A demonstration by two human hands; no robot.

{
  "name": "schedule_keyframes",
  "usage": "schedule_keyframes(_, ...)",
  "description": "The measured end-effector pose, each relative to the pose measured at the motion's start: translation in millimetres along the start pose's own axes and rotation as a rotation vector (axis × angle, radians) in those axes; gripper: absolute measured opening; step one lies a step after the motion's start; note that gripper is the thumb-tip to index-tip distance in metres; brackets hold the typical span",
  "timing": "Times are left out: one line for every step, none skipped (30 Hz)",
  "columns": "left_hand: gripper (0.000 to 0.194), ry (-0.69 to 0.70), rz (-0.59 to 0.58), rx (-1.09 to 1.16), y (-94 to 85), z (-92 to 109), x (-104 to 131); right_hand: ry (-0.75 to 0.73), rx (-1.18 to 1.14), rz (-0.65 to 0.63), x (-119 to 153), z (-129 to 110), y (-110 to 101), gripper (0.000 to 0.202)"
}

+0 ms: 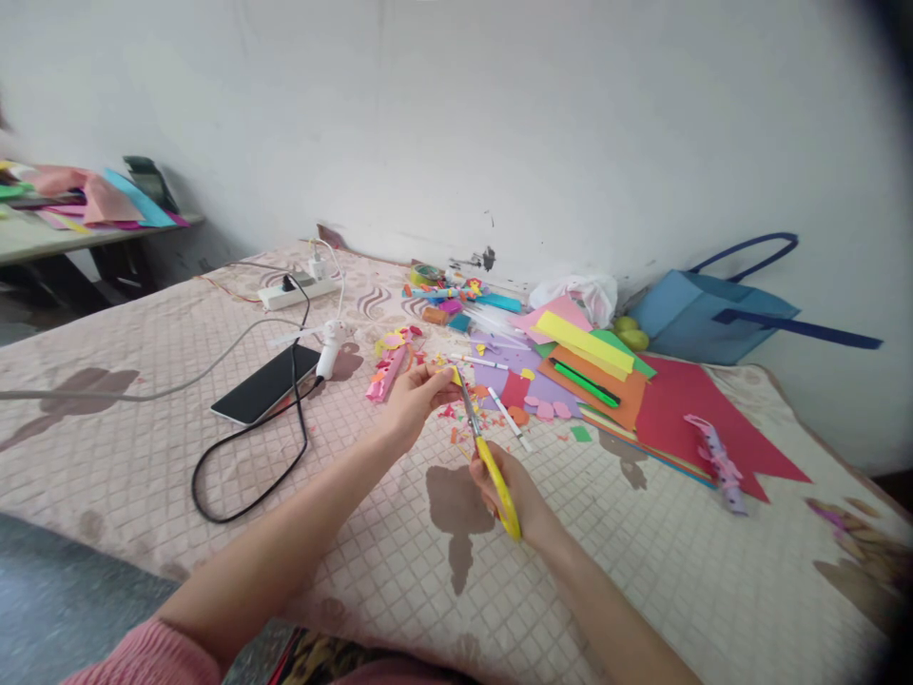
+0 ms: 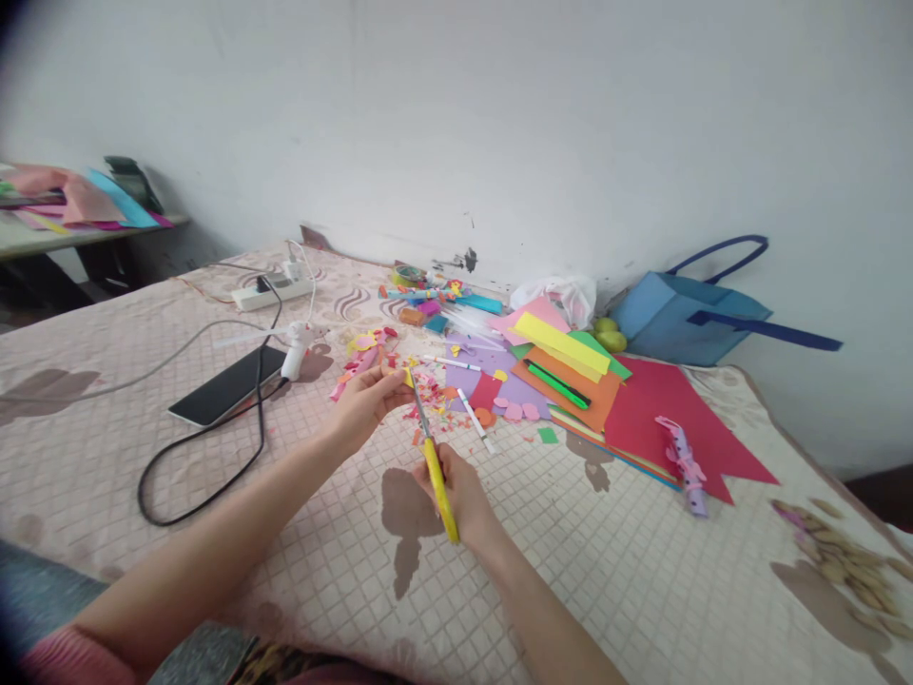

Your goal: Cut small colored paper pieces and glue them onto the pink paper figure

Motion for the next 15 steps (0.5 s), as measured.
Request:
schedule_keyframes(0.025, -0.002, -0.001, -0.003, 0.2, 0.2, 0.2, -0.005, -0.001, 0.002, -0.2, -0.2, -0.2, 0.043)
schedule_keyframes(0.025, -0.003, -0.002, -0.006, 0.3, 0.5, 0.4, -0.009, -0.003, 0.006, -0.3, 0.0, -0.5, 0.044)
schedule_keyframes(0.025, -0.003, -0.003, -0.007, 0.6, 0.7, 0.5, -0.012, -0.004, 0.011, -0.4, 0.2, -0.9, 0.045)
schedule_keyframes(0.025, -0.003, -0.006, -0.005, 0.8, 0.9, 0.6, -0.017, -0.003, 0.012, -0.4, 0.5, -1.1, 0.045)
schedule_keyframes(0.025, -0.004, -0.009, -0.002, 1.1, 1.0, 0.7, -0.026, 0.000, 0.010, -0.3, 0.6, -1.1, 0.046)
schedule_keyframes(0.024, -0.005, -0.011, 0.002, 1.3, 1.0, 0.8, -0.039, 0.006, 0.004, 0.1, 0.6, -1.1, 0.046)
schedule_keyframes(0.024, -0.007, -0.014, 0.006, 1.5, 0.8, 0.9, -0.053, 0.011, -0.002, 0.6, 0.5, -1.0, 0.046)
schedule_keyframes(0.024, -0.009, -0.017, 0.009, 1.6, 0.6, 0.9, -0.064, 0.014, -0.009, 1.1, 0.7, -1.0, 0.046)
schedule_keyframes(0.024, -0.011, -0.020, 0.009, 1.7, 0.4, 1.0, -0.067, 0.013, -0.014, 1.4, 1.3, -1.0, 0.046)
schedule_keyframes(0.024, -0.013, -0.021, 0.008, 1.6, 0.1, 1.0, -0.064, 0.007, -0.020, 1.6, 2.2, -1.0, 0.046)
schedule_keyframes(0.024, -0.014, -0.022, 0.006, 1.4, -0.1, 1.0, -0.056, -0.003, -0.026, 1.6, 3.4, -0.8, 0.046)
schedule_keyframes(0.024, -0.014, -0.022, 0.003, 1.2, -0.3, 1.0, -0.047, -0.014, -0.032, 1.4, 4.4, -0.4, 0.047)
schedule_keyframes(0.024, -0.016, -0.022, -0.001, 1.0, -0.6, 1.0, -0.040, -0.022, -0.038, 1.1, 5.2, 0.0, 0.047)
schedule_keyframes(0.024, -0.018, -0.022, -0.004, 0.9, -0.8, 1.0, -0.035, -0.026, -0.041, 0.7, 5.7, 0.3, 0.047)
schedule_keyframes(0.024, -0.018, -0.022, -0.006, 0.8, -1.0, 1.0, -0.032, -0.024, -0.037, 0.3, 5.9, 0.2, 0.048)
Point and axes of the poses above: each hand's wrist, its own x-axis away from the middle knuckle, its own y-axis out of the palm, z = x × y, the point moved 6 cm from there along -x, towards the middle knuckle, and after that the axes turned 5 degrees about y, right-handed, at the moved point
